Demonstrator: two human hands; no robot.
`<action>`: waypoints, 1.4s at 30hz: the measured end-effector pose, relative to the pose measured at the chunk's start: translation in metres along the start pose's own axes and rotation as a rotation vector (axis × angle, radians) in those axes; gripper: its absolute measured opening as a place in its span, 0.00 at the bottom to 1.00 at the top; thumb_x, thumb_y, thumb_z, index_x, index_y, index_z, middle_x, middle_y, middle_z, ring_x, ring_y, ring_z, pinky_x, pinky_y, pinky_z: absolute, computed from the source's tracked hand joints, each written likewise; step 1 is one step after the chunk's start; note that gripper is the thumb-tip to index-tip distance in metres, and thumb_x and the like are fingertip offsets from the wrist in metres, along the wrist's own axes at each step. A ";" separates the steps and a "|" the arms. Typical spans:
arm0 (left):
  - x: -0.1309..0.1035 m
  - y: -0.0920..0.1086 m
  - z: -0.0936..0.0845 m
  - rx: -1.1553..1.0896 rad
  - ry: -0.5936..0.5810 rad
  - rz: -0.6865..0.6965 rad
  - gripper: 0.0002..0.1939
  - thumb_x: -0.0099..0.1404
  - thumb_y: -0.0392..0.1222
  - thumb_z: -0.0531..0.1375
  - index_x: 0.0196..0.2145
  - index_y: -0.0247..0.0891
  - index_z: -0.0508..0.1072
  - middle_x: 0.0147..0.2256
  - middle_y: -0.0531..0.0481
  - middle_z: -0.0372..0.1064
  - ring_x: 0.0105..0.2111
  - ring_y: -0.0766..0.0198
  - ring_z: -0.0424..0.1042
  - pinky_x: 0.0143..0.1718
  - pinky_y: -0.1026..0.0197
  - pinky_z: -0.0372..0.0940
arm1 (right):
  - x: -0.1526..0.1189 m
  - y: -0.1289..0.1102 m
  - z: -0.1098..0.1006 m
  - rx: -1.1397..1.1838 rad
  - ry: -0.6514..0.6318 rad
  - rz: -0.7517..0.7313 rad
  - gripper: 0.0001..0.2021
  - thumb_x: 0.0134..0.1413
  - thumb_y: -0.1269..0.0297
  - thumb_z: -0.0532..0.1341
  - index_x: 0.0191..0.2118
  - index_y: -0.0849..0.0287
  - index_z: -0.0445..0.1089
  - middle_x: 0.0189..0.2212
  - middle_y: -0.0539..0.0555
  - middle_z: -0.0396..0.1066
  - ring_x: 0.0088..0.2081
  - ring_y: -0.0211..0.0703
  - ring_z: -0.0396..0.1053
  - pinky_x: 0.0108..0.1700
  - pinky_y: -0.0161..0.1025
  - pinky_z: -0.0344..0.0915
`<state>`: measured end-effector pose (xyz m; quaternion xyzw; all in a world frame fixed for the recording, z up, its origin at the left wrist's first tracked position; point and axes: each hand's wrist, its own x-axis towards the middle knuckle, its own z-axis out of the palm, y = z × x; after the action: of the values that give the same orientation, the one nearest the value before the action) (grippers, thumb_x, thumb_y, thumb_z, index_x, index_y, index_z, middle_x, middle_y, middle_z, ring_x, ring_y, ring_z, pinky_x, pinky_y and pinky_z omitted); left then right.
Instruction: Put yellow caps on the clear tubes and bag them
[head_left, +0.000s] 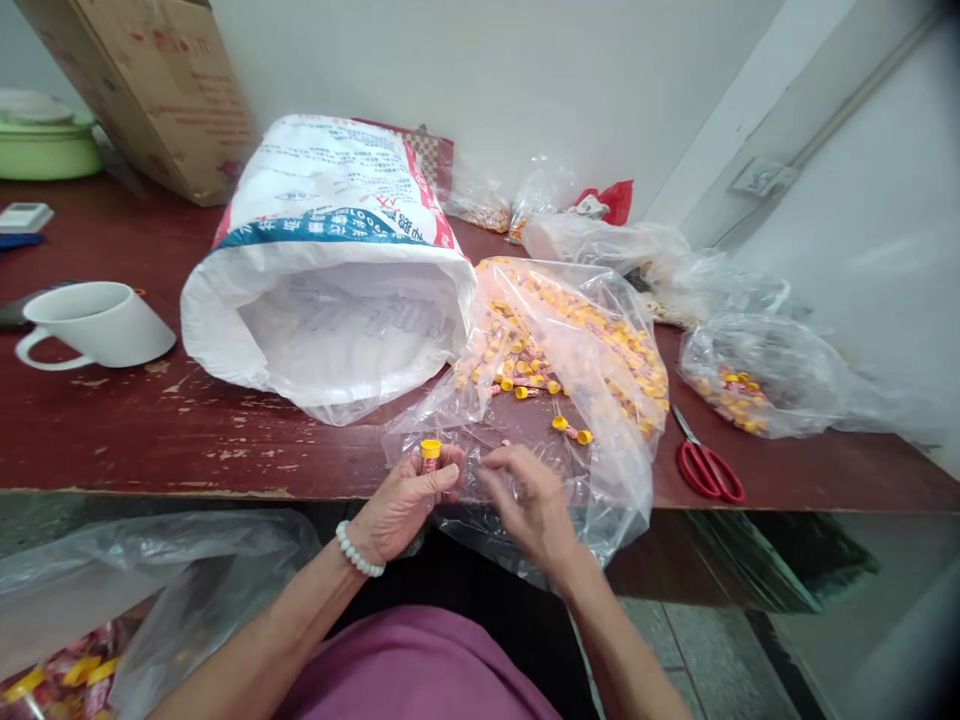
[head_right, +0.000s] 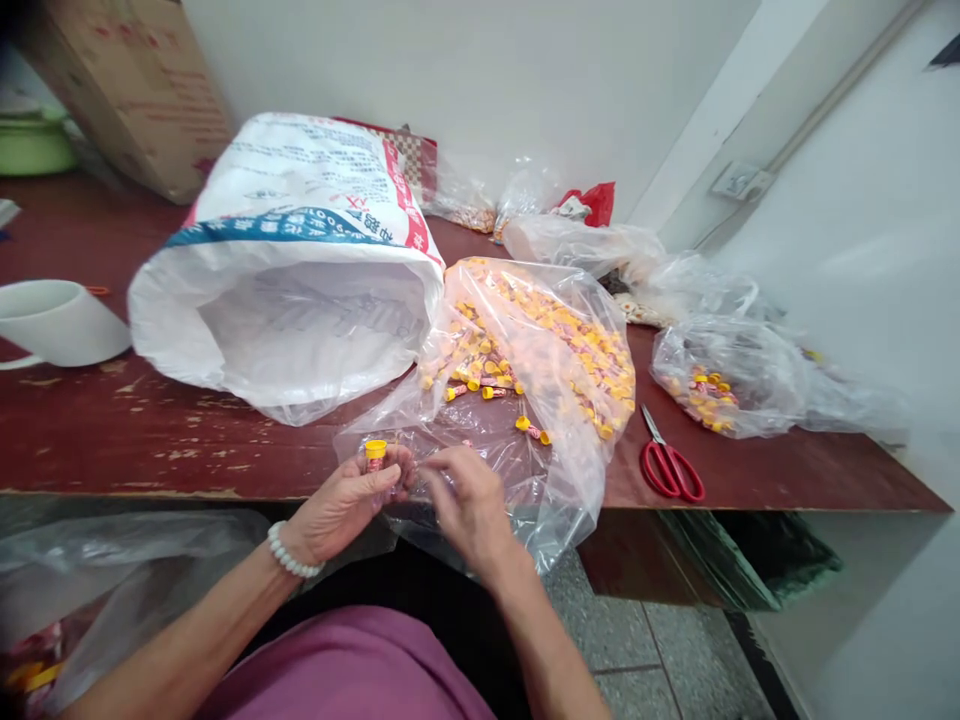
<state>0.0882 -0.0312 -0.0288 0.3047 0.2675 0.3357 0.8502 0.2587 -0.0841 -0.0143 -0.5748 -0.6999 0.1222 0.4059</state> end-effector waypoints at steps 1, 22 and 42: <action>-0.001 0.002 0.001 0.062 -0.011 0.009 0.10 0.56 0.37 0.64 0.36 0.35 0.71 0.35 0.50 0.69 0.34 0.67 0.69 0.35 0.65 0.63 | 0.005 0.015 -0.010 -0.092 0.051 0.073 0.07 0.57 0.68 0.55 0.39 0.57 0.68 0.35 0.54 0.71 0.39 0.41 0.69 0.43 0.41 0.66; -0.020 0.009 0.011 0.352 -0.123 0.046 0.17 0.55 0.43 0.64 0.40 0.34 0.66 0.30 0.51 0.68 0.27 0.65 0.70 0.28 0.64 0.63 | 0.006 -0.040 0.014 0.552 0.038 0.351 0.12 0.58 0.57 0.54 0.45 0.55 0.63 0.47 0.56 0.69 0.41 0.42 0.70 0.43 0.43 0.67; -0.017 0.007 0.005 -0.015 -0.127 -0.126 0.08 0.49 0.35 0.66 0.29 0.29 0.74 0.24 0.48 0.69 0.24 0.69 0.67 0.29 0.68 0.60 | 0.003 -0.044 0.034 0.188 -0.044 0.118 0.27 0.29 0.64 0.69 0.40 0.56 0.60 0.35 0.50 0.65 0.33 0.40 0.65 0.37 0.38 0.65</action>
<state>0.0784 -0.0408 -0.0158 0.3015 0.2289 0.2637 0.8872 0.2038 -0.0848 -0.0071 -0.5715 -0.6591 0.2232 0.4348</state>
